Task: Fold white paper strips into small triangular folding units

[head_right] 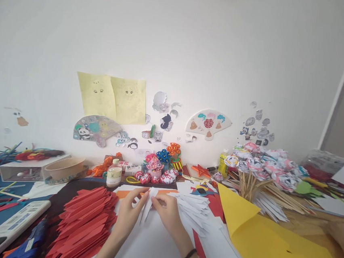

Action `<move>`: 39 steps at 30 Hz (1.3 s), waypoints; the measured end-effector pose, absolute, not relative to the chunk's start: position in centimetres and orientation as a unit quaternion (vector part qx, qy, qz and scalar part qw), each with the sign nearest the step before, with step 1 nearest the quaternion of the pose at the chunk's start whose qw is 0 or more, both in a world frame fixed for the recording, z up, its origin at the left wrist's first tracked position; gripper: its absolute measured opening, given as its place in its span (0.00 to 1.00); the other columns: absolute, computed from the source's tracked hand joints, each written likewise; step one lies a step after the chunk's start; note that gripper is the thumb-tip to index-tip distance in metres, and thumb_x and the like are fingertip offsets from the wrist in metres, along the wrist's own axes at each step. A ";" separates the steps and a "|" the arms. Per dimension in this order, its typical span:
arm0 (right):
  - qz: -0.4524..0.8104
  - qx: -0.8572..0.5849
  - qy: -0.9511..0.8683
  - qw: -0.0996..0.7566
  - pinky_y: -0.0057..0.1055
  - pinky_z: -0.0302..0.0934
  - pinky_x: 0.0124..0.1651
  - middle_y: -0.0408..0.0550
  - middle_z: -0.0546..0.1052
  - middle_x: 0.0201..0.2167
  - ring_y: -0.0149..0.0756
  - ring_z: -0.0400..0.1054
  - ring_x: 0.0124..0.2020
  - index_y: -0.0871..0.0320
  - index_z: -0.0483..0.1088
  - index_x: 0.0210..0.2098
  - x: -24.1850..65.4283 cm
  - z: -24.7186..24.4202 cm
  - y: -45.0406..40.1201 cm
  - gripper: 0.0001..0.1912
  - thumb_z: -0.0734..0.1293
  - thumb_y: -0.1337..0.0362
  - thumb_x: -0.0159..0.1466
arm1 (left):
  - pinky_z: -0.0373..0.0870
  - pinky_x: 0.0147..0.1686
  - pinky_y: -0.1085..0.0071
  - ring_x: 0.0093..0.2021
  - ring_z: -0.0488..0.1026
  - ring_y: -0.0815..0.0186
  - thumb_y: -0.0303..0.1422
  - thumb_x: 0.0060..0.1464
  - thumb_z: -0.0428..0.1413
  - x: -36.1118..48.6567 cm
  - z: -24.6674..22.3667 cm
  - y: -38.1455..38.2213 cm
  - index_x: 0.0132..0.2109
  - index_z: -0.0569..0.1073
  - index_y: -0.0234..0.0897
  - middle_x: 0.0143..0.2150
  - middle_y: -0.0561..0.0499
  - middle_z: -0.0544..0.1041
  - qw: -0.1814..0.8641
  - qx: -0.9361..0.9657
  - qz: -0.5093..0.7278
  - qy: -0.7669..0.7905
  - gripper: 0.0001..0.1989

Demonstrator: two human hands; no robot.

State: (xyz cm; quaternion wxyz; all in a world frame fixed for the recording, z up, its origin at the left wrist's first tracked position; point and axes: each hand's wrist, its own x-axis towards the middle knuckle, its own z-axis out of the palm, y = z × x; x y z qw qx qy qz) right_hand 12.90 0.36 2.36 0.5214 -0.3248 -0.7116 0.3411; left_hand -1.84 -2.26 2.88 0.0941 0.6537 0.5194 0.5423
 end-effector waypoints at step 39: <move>0.430 -0.304 -0.645 0.554 0.28 0.61 0.28 0.45 0.71 0.24 0.34 0.65 0.26 0.61 0.73 0.26 12.8 2.1 0.4 0.11 0.70 0.58 0.56 | 0.60 0.32 0.72 0.31 0.67 0.65 0.41 0.54 0.54 -2.2 3.6 -2.2 0.33 0.75 0.36 0.31 0.51 0.77 0.215 0.632 0.571 0.478 0.13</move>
